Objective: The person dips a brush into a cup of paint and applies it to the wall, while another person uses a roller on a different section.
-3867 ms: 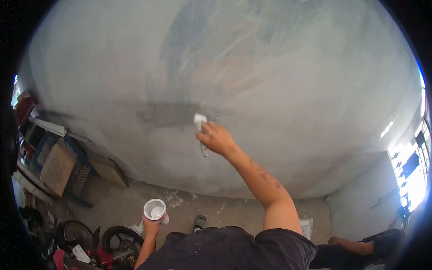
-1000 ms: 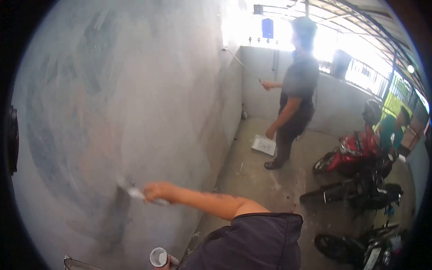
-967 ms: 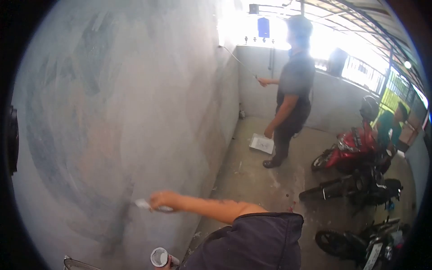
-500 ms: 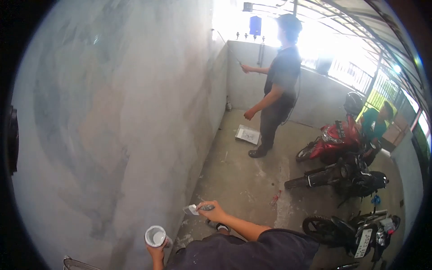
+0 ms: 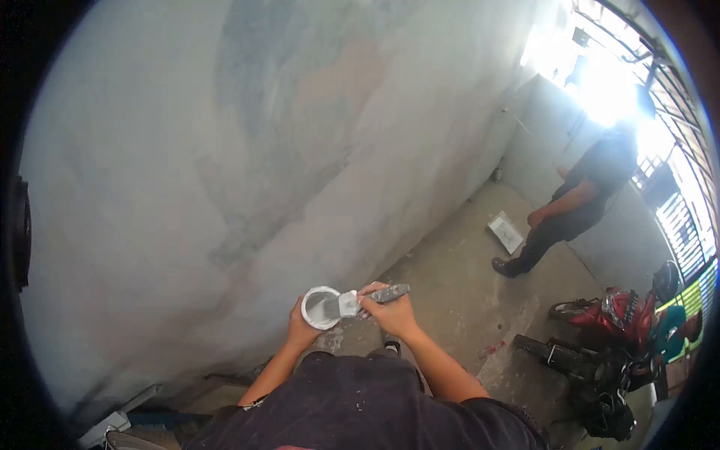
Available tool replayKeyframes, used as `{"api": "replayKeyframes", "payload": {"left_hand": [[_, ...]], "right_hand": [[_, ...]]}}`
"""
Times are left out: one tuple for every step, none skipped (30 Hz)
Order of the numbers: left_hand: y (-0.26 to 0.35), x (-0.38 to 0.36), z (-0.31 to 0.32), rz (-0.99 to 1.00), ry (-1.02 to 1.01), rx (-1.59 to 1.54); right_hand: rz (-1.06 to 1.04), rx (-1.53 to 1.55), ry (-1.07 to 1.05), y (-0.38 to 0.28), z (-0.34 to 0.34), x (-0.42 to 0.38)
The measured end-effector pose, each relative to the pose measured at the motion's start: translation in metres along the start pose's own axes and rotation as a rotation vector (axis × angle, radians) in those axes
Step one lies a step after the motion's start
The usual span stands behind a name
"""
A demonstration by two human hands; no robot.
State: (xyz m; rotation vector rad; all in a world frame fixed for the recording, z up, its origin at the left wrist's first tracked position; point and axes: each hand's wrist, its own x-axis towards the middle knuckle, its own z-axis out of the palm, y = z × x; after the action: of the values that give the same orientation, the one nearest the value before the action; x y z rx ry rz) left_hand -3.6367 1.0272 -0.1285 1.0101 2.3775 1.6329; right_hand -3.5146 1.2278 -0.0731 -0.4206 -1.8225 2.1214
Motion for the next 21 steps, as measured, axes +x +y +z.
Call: {"api": "replayKeyframes", "payload": {"left_hand": [[0.005, -0.001, -0.001, -0.013, 0.005, 0.009], [0.011, 0.001, -0.001, 0.064, 0.017, 0.047], [0.016, 0.002, 0.000, 0.144, 0.029, 0.083], [0.020, 0.001, 0.001, 0.148, 0.043, 0.096], [0.019, 0.000, -0.001, 0.139, 0.051, 0.097], [0.018, -0.002, 0.000, 0.150, 0.072, 0.121], [0.018, -0.004, 0.000, 0.157, 0.095, 0.146], [0.018, -0.008, 0.000, 0.109, 0.105, 0.106], [0.017, -0.011, -0.002, 0.148, 0.142, 0.085], [0.016, -0.017, -0.007, 0.154, 0.172, 0.138], [0.019, -0.021, -0.010, 0.165, 0.200, 0.191], [0.018, -0.023, -0.011, 0.156, 0.206, 0.231], [0.021, -0.023, -0.012, 0.145, 0.212, 0.238], [0.024, -0.024, -0.011, 0.173, 0.225, 0.261], [0.027, -0.025, -0.009, 0.201, 0.238, 0.281], [0.027, -0.025, -0.009, 0.199, 0.263, 0.286], [0.019, -0.024, -0.011, 0.193, 0.273, 0.286], [0.014, -0.028, -0.011, 0.135, 0.294, 0.235], [0.006, -0.031, -0.012, 0.079, 0.313, 0.184], [-0.001, -0.035, -0.013, 0.073, 0.321, 0.180], [-0.009, -0.039, -0.015, 0.053, 0.341, 0.149]], "right_hand": [[0.010, 0.007, -0.011, 0.001, 0.002, -0.002], [-0.019, -0.030, -0.001, 0.001, 0.003, 0.000], [-0.051, -0.069, 0.009, -0.001, 0.002, 0.001], [-0.049, -0.067, 0.001, -0.005, 0.002, 0.002], [-0.037, -0.078, -0.017, -0.009, 0.004, 0.002], [-0.020, -0.090, -0.038, -0.012, 0.003, 0.001], [-0.008, -0.093, -0.055, -0.016, 0.003, 0.002], [-0.007, -0.102, -0.054, -0.018, 0.004, 0.002], [-0.003, -0.106, -0.056, -0.018, 0.006, 0.003], [-0.023, -0.084, -0.054, -0.012, 0.012, 0.004], [-0.002, -0.079, -0.071, -0.010, 0.014, 0.003], [-0.018, -0.110, -0.099, -0.013, 0.014, 0.005], [-0.037, -0.141, -0.124, -0.016, 0.013, 0.006], [-0.035, -0.158, -0.136, -0.014, 0.012, 0.007], [-0.029, -0.160, -0.147, -0.017, 0.011, 0.006], [-0.019, -0.135, -0.143, -0.020, 0.011, 0.007], [-0.009, -0.112, -0.141, -0.017, 0.016, 0.013], [-0.008, -0.118, -0.151, -0.013, 0.018, 0.014], [0.013, -0.064, -0.140, -0.008, 0.018, 0.016], [0.034, -0.010, -0.128, -0.005, 0.018, 0.017], [0.035, -0.016, -0.133, -0.002, 0.019, 0.018]]}}
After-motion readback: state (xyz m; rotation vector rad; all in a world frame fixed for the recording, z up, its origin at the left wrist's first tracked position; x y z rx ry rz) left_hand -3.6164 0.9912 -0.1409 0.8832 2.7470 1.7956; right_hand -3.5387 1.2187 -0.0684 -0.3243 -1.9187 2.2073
